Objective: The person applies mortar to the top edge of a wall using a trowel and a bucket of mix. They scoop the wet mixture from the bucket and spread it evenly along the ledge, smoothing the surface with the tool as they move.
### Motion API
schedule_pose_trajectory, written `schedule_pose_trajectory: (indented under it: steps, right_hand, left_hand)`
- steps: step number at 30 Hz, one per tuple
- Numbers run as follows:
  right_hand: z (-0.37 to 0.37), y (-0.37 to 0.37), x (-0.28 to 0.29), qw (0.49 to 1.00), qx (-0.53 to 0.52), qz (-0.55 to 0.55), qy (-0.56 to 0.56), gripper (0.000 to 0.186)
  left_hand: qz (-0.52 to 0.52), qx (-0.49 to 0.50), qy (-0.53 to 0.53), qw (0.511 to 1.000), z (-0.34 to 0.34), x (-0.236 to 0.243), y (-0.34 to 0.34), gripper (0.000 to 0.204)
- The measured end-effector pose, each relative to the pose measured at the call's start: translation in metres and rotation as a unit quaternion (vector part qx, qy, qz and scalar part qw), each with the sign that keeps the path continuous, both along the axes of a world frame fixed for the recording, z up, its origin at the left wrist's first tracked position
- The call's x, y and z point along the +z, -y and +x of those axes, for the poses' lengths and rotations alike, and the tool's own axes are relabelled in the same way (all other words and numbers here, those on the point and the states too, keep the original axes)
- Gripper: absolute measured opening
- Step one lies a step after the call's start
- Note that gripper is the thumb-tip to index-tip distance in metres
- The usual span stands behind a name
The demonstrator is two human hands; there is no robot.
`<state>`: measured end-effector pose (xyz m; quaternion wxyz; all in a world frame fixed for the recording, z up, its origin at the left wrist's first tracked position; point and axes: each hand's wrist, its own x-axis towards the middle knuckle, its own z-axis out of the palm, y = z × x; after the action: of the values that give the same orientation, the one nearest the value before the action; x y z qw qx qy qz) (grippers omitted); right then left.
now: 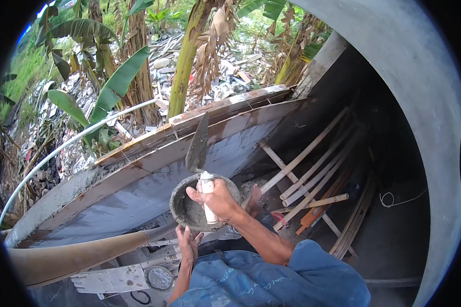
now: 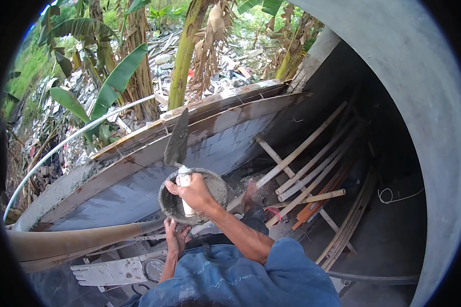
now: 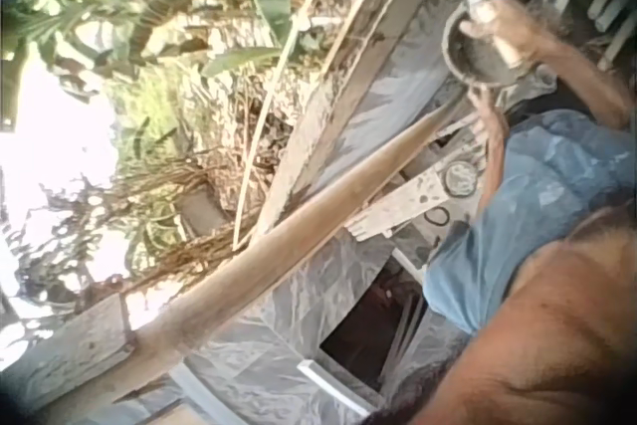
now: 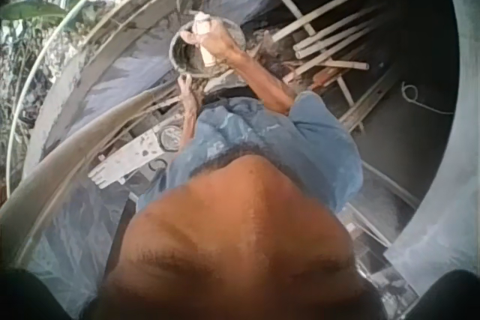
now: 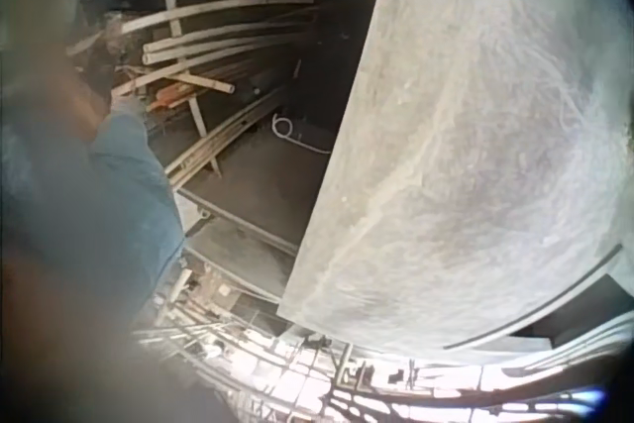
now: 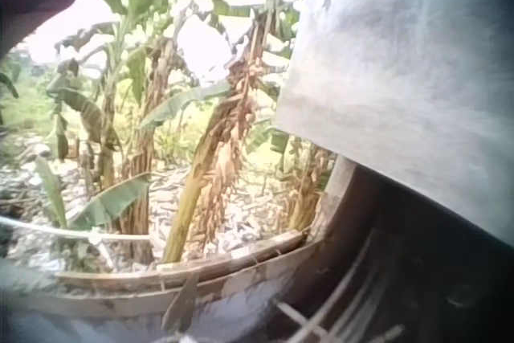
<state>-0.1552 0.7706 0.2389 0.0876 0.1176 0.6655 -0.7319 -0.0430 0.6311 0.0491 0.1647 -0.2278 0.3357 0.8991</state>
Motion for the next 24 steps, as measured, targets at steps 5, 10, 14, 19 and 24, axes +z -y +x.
schedule_pose_trajectory:
  steps: [5,10,14,19,24]
  right_hand:
    - [0.018,-0.015,-0.034,0.978,-0.109,-0.165,0.066,0.027]
    - [0.013,-0.004,-0.055,0.980,-0.102,-0.152,0.077,0.024]
    - [-0.004,0.005,-0.075,0.957,-0.149,-0.237,0.078,0.023]
    - [-0.021,0.025,-0.072,0.959,-0.065,-0.268,0.071,0.016]
    - [-0.031,-0.019,-0.108,0.982,0.079,-0.147,0.090,0.017]
  left_hand:
    - [-0.183,-0.060,-0.055,0.980,-0.019,0.001,-0.016,0.078]
    - [-0.327,-0.097,-0.161,0.926,-0.033,0.035,-0.018,0.103]
    - [-0.395,-0.068,-0.214,0.891,-0.042,0.024,-0.031,0.099]
    - [-0.554,-0.024,-0.050,0.831,-0.044,0.013,-0.019,0.062]
    - [-0.424,0.008,-0.066,0.903,-0.066,-0.038,0.005,0.045]
